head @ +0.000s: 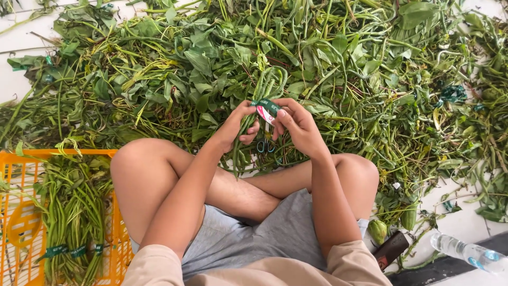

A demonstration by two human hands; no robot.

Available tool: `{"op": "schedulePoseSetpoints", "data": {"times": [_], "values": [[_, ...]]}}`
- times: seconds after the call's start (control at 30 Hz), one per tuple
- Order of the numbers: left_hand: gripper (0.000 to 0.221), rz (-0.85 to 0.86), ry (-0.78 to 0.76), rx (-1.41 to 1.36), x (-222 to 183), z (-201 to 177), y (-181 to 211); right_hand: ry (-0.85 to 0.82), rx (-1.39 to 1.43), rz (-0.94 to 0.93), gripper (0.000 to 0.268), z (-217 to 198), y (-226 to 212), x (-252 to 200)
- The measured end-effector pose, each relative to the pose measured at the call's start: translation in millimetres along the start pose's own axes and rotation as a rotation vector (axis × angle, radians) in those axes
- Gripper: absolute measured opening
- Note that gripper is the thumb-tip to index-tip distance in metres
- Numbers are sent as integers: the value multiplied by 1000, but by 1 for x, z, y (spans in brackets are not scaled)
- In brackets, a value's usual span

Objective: Gathering leafy green vegetables into bunches and binding them with tape using a manual dispenser.

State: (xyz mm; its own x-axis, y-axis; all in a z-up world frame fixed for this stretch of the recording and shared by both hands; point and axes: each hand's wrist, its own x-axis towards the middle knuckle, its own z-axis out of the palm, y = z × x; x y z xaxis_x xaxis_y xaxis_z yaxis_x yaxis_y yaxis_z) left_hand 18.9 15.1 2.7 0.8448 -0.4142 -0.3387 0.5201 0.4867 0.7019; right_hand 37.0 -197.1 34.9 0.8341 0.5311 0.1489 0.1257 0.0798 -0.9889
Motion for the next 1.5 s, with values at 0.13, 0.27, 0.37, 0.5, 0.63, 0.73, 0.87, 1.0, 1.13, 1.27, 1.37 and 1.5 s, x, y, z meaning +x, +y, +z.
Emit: {"op": "schedulePoseSetpoints", "data": {"times": [0.13, 0.27, 0.37, 0.5, 0.63, 0.73, 0.87, 1.0, 1.13, 1.27, 1.37, 1.5], "values": [[38, 31, 68, 252, 6, -2, -6, -9, -27, 21, 29, -3, -3, -6], [41, 127, 183, 553, 14, -13, -19, -53, -98, 42, 27, -5, -4, -8], [38, 211, 297, 617, 17, -10, -26, -72, -129, 73, 28, -4, -9, -7], [39, 290, 398, 536, 19, -4, -30, -67, -129, 98, 26, -8, -12, -4], [39, 313, 413, 526, 19, 2, -29, -65, -120, 97, 24, -8, -17, -3], [38, 334, 432, 512, 20, 7, -31, -53, -118, 101, 25, -12, -16, -2], [40, 379, 487, 541, 19, 13, -32, -47, -103, 116, 25, -14, -17, 0], [42, 435, 516, 657, 25, 5, -36, -19, -127, 126, 25, -11, -20, 1], [44, 375, 575, 730, 23, 4, -25, 28, -260, 164, 24, -4, -39, 0], [38, 397, 406, 563, 17, -2, -7, 27, -312, 193, 25, -5, -37, -3], [43, 265, 247, 344, 11, -1, -1, 31, -350, 186, 26, -7, -28, -3], [33, 229, 156, 254, 3, 2, 9, 39, -365, 183, 24, -7, -10, -2]]}}
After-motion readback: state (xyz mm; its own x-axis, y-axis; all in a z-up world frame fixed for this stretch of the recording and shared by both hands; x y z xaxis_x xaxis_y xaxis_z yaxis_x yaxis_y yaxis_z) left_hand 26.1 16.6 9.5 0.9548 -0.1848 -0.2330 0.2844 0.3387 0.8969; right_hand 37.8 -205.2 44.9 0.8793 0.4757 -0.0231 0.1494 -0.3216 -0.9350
